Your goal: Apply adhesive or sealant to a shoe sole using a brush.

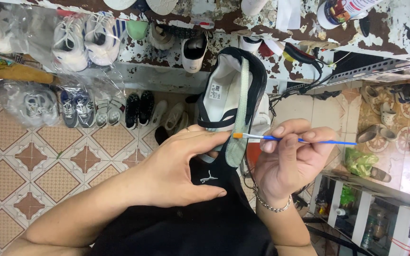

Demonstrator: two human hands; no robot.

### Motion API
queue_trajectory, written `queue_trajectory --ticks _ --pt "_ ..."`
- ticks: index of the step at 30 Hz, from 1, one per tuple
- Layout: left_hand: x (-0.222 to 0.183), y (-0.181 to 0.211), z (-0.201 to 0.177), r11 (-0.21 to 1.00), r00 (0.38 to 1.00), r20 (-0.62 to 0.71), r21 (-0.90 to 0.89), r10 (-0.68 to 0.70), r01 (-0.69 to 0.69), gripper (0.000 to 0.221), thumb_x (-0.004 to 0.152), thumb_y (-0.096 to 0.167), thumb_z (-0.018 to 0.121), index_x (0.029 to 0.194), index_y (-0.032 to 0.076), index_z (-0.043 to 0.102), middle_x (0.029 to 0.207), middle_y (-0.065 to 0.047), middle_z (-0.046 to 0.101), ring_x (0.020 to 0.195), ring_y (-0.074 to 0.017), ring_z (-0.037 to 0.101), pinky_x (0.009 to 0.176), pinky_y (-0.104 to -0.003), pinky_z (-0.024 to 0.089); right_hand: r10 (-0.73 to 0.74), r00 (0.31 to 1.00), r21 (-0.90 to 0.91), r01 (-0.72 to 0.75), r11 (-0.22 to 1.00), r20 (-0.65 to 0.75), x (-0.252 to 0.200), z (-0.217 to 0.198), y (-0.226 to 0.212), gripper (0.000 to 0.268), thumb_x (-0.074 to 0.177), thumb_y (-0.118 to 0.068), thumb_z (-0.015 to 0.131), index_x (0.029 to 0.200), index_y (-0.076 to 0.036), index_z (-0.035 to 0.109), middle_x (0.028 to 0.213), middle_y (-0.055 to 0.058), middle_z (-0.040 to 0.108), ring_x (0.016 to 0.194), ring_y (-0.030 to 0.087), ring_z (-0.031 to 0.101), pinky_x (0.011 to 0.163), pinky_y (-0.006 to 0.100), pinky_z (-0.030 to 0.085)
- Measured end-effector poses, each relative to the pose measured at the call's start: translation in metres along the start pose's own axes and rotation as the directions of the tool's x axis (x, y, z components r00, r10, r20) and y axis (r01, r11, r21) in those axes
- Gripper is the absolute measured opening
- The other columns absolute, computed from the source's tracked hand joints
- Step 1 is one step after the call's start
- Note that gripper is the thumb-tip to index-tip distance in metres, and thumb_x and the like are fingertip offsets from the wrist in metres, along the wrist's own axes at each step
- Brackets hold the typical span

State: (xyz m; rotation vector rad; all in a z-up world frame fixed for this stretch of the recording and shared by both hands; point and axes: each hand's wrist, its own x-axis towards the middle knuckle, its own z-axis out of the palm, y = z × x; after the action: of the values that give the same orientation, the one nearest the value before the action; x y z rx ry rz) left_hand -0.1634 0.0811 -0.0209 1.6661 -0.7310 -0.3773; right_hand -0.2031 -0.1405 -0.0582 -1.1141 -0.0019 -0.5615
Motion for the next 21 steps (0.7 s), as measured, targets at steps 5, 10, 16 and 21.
queue_trajectory --ticks 5,10,16,21 --pt "-0.0007 0.0019 -0.0005 1.000 1.000 -0.002 0.006 -0.003 0.003 0.090 0.073 0.027 0.091 0.148 -0.004 0.051 0.118 -0.012 0.068 0.105 -0.0230 0.065 0.095 -0.034 0.054 0.014 1.000 0.006 -0.014 1.000 -0.014 0.0002 0.0019 0.0016 0.022 0.115 -0.002 0.060 0.118 -0.008 0.039 0.104 0.018 0.060 0.073 0.015 0.057 0.072 0.022 0.054" --pt "-0.0020 0.0016 -0.0004 1.000 1.000 0.013 0.002 -0.027 0.026 0.091 0.073 0.027 0.091 0.149 -0.004 0.051 0.117 -0.012 0.068 0.104 -0.0226 0.065 0.095 -0.034 0.054 -0.016 1.000 0.005 0.016 1.000 0.022 -0.0018 -0.0008 0.0005 0.021 0.116 -0.002 0.060 0.117 -0.009 0.041 0.101 0.018 0.060 0.071 0.014 0.057 0.069 0.022 0.054" --pt "-0.0037 0.0008 -0.0004 1.000 1.000 0.012 0.005 -0.028 0.028 0.091 0.072 0.027 0.091 0.148 -0.004 0.051 0.116 -0.012 0.067 0.103 -0.0223 0.065 0.094 -0.033 0.054 0.013 1.000 0.001 -0.013 1.000 -0.011 -0.0013 0.0049 0.0034 0.020 0.115 -0.003 0.059 0.116 -0.008 0.040 0.104 0.018 0.060 0.073 0.015 0.058 0.071 0.023 0.055" --pt "-0.0042 -0.0012 -0.0021 1.000 1.000 0.007 0.014 -0.022 0.022 0.091 0.071 0.026 0.092 0.147 -0.004 0.052 0.113 -0.012 0.068 0.102 -0.0227 0.065 0.092 -0.034 0.054 -0.002 1.000 0.000 0.002 1.000 -0.017 -0.0033 0.0031 0.0048 0.021 0.116 -0.003 0.060 0.117 -0.009 0.040 0.103 0.018 0.059 0.072 0.014 0.057 0.069 0.022 0.054"
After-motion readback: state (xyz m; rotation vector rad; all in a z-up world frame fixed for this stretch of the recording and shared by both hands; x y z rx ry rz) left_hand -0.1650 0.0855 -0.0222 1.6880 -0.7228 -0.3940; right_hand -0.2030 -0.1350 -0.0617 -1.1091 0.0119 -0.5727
